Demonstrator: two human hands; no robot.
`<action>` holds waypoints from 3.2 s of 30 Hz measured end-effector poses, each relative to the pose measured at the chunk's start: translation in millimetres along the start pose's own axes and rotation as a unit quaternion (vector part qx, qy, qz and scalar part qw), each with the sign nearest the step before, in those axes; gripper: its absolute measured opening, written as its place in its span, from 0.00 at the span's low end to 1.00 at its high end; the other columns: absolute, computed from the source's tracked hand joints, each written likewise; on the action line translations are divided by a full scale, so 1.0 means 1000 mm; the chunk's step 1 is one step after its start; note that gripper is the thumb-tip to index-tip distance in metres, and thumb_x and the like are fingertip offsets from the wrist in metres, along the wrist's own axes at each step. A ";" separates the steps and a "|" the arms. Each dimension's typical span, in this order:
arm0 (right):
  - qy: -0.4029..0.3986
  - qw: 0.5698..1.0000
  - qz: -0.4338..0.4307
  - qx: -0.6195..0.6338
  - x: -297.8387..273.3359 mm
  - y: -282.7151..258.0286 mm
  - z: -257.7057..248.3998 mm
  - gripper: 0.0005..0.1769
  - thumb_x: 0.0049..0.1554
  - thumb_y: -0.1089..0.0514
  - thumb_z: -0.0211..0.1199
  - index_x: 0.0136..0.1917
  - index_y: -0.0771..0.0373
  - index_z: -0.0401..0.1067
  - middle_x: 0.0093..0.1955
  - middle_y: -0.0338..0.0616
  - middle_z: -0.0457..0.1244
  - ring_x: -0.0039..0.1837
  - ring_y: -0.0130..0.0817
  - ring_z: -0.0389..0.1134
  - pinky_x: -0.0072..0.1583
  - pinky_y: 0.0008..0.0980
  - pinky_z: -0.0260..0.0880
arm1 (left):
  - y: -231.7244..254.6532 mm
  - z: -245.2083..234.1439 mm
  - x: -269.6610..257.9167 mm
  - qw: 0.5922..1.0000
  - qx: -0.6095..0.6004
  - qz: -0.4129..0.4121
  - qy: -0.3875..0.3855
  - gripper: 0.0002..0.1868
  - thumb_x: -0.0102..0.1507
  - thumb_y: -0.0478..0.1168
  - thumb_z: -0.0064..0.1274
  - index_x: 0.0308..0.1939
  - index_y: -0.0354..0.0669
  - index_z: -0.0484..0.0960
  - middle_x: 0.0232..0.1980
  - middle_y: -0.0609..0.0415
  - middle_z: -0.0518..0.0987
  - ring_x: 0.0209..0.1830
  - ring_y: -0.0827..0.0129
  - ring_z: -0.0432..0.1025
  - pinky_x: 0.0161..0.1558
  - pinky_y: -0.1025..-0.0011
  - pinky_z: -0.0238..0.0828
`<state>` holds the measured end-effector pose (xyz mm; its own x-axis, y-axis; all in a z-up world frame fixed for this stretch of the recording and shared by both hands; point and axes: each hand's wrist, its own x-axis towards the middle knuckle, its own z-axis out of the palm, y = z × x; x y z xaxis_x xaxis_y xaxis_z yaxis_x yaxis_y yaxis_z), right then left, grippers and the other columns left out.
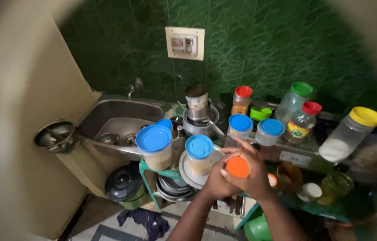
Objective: The person opens and closes various kitchen storage jars and spice containers, twisting lids on and off, and places the secured containers onto the wall shelves. They handle a large brown-lidded canister, a green-lidded jar, a blue-lidded container, small white bottles, and an orange-lidded jar one at a time.
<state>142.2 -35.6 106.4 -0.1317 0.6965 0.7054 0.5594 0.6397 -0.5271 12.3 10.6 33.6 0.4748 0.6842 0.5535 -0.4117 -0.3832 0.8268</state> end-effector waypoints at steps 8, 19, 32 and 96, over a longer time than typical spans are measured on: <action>-0.073 0.992 0.064 0.081 -0.009 0.009 0.003 0.19 0.42 0.58 0.78 0.45 0.63 0.74 0.58 0.47 0.72 0.77 0.49 0.61 0.77 0.51 0.52 | -0.012 0.014 -0.016 0.998 0.013 0.002 0.064 0.31 0.53 0.37 0.61 0.60 0.34 0.73 0.55 0.51 0.80 0.56 0.68 0.76 0.58 0.69 0.75; -0.092 0.947 0.183 0.246 -0.015 0.017 0.004 0.20 0.48 0.58 0.71 0.53 0.66 0.74 0.64 0.48 0.66 0.67 0.42 0.66 0.69 0.42 0.64 | -0.021 0.000 -0.019 0.991 -0.107 -0.086 0.009 0.33 0.49 0.34 0.63 0.59 0.32 0.75 0.52 0.53 0.79 0.51 0.69 0.75 0.53 0.68 0.76; -0.124 0.982 0.102 0.095 -0.022 0.023 0.022 0.21 0.47 0.57 0.76 0.52 0.64 0.75 0.61 0.47 0.71 0.76 0.48 0.64 0.74 0.47 0.60 | -0.018 0.018 -0.041 0.987 0.033 -0.067 0.144 0.39 0.54 0.37 0.69 0.67 0.37 0.71 0.62 0.50 0.78 0.63 0.67 0.73 0.64 0.66 0.72; 0.160 0.838 0.441 0.278 -0.060 0.098 -0.012 0.28 0.56 0.57 0.64 0.69 0.67 0.70 0.62 0.45 0.69 0.63 0.33 0.69 0.63 0.33 0.67 | -0.073 0.041 0.041 0.958 -0.144 -0.168 0.182 0.11 0.63 0.38 0.59 0.46 0.35 0.85 0.42 0.54 0.84 0.43 0.73 0.77 0.46 0.74 0.74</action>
<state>214.7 -18.8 18.3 0.4075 0.9127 -0.0314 -0.1565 0.0359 -0.9870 93.8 40.7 0.1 0.3372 0.9302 0.1452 -0.5052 0.0486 0.8616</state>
